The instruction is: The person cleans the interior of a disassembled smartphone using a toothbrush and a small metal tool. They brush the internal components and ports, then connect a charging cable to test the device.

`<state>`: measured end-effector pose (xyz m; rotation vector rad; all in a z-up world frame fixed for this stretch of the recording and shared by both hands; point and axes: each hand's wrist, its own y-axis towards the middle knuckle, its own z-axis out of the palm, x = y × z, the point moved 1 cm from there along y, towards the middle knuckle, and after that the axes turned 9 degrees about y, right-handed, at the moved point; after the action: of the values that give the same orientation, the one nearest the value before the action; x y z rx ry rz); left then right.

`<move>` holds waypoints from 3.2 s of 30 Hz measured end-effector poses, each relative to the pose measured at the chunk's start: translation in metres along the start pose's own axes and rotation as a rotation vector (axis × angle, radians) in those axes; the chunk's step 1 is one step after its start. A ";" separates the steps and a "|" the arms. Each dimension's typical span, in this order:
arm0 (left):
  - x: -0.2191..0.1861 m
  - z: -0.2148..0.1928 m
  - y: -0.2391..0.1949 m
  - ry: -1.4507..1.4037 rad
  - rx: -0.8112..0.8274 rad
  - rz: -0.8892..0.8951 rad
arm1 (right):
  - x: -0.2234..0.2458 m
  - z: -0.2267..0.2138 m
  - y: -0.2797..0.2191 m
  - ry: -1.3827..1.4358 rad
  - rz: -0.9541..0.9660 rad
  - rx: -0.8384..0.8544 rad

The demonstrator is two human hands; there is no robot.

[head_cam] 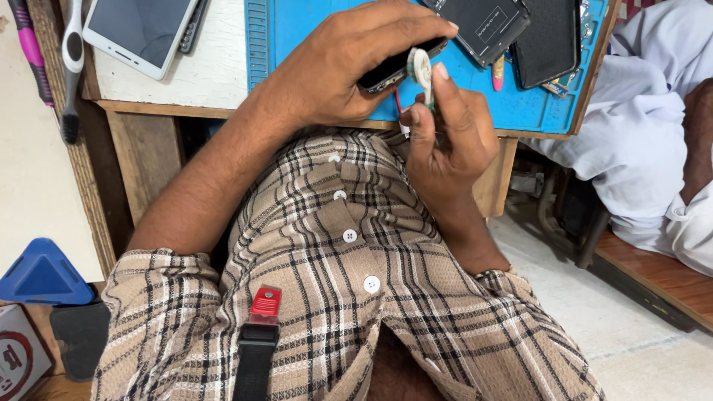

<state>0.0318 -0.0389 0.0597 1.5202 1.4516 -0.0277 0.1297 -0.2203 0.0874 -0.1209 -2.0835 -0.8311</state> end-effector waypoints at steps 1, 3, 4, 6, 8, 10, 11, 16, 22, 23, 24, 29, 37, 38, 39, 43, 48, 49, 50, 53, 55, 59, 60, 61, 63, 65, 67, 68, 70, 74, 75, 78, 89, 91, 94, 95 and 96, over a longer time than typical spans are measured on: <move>0.001 0.000 -0.001 0.004 0.001 -0.006 | -0.002 0.001 -0.001 0.010 0.013 -0.012; 0.002 0.002 -0.002 0.014 -0.001 -0.012 | -0.006 0.002 -0.001 0.009 -0.038 -0.026; 0.002 0.004 -0.002 0.019 -0.005 -0.013 | -0.008 0.002 -0.001 0.008 -0.062 -0.033; 0.002 0.007 -0.003 0.025 -0.012 -0.010 | -0.010 0.003 -0.002 -0.059 -0.075 -0.028; 0.003 0.007 -0.001 0.037 -0.025 -0.005 | -0.012 0.004 0.002 -0.093 -0.091 -0.028; 0.004 0.008 -0.001 0.068 -0.040 -0.011 | -0.013 0.005 0.004 -0.095 -0.099 -0.036; 0.004 0.009 -0.001 0.082 -0.046 -0.013 | -0.013 0.005 0.004 -0.123 -0.100 -0.042; 0.004 0.010 -0.001 0.059 -0.039 -0.033 | -0.012 0.005 0.002 -0.102 -0.077 -0.017; 0.000 0.002 0.005 0.013 -0.046 -0.028 | -0.012 0.006 0.006 -0.054 -0.064 -0.033; -0.002 0.000 0.007 0.037 -0.058 -0.016 | -0.011 0.007 0.009 -0.090 -0.080 -0.041; -0.003 -0.002 0.009 0.016 -0.035 -0.045 | -0.009 0.009 0.011 -0.127 -0.096 -0.051; -0.005 -0.001 0.010 -0.012 0.005 -0.102 | 0.000 0.007 0.015 -0.098 -0.098 -0.052; -0.012 -0.007 0.021 -0.016 -0.006 -0.068 | 0.015 0.010 0.027 -0.086 -0.083 -0.119; -0.014 -0.005 0.019 -0.022 -0.007 -0.057 | 0.017 0.009 0.024 -0.086 -0.100 -0.101; -0.011 -0.005 0.019 -0.012 -0.006 -0.059 | 0.015 0.011 0.025 -0.087 -0.108 -0.081; -0.001 -0.002 0.018 -0.028 -0.013 -0.046 | 0.003 0.011 0.027 -0.111 -0.129 -0.135; 0.011 -0.001 0.010 -0.025 -0.008 -0.006 | -0.004 0.012 0.020 -0.113 -0.137 -0.085; 0.011 0.000 0.010 -0.031 -0.008 -0.002 | -0.004 0.012 0.020 -0.120 -0.126 -0.100; 0.009 0.001 0.008 -0.037 -0.009 0.002 | -0.001 0.013 0.017 -0.108 -0.126 -0.083; 0.007 0.002 0.009 -0.004 0.016 -0.042 | 0.000 0.013 0.018 -0.089 -0.134 -0.071; 0.010 0.001 0.011 -0.006 -0.002 0.021 | -0.003 0.011 0.018 -0.102 -0.112 -0.101; 0.009 0.003 0.009 0.011 0.019 -0.009 | -0.006 0.018 0.016 -0.084 -0.191 -0.075; 0.011 0.002 0.012 -0.001 0.016 0.018 | -0.008 0.017 0.017 -0.092 -0.177 -0.089; 0.011 0.002 0.012 -0.021 0.015 0.042 | -0.008 0.013 0.016 -0.105 -0.154 -0.101; 0.009 0.001 0.013 -0.032 0.022 0.062 | -0.007 0.012 0.017 -0.125 -0.202 -0.068; 0.004 -0.004 0.014 -0.016 0.035 0.046 | -0.010 0.006 0.024 -0.144 -0.174 -0.096; -0.001 -0.010 0.009 -0.053 0.059 0.051 | -0.019 -0.007 0.034 -0.158 -0.056 -0.174; -0.002 -0.012 0.007 -0.073 0.071 0.051 | -0.023 -0.006 0.036 0.064 -0.001 -0.195; -0.007 -0.011 0.006 -0.080 0.115 0.045 | -0.030 -0.010 0.032 0.504 0.123 -0.225; -0.009 -0.012 0.015 -0.087 0.112 0.102 | -0.028 -0.016 0.024 0.323 0.007 -0.098; -0.010 -0.013 0.015 -0.092 0.111 0.105 | -0.028 -0.018 0.023 0.304 0.014 -0.096; -0.010 -0.016 0.013 -0.079 0.112 0.117 | -0.029 -0.018 0.020 0.287 -0.002 -0.091; -0.006 -0.017 0.013 -0.012 0.118 0.128 | -0.027 -0.012 0.023 0.376 0.022 -0.081; -0.003 -0.016 0.013 -0.016 0.113 0.134 | -0.028 -0.011 0.022 0.375 0.030 -0.096; -0.001 -0.015 0.013 -0.042 0.102 0.139 | -0.030 -0.009 0.023 0.372 0.029 -0.118; 0.000 -0.016 0.013 -0.054 0.099 0.141 | -0.031 -0.008 0.023 0.368 0.018 -0.122; 0.000 -0.016 0.014 -0.057 0.097 0.137 | -0.031 -0.007 0.023 0.364 0.007 -0.126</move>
<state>0.0329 -0.0262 0.0763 1.6817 1.3143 -0.0597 0.1628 -0.2000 0.0785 -0.0406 -1.6900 -0.9063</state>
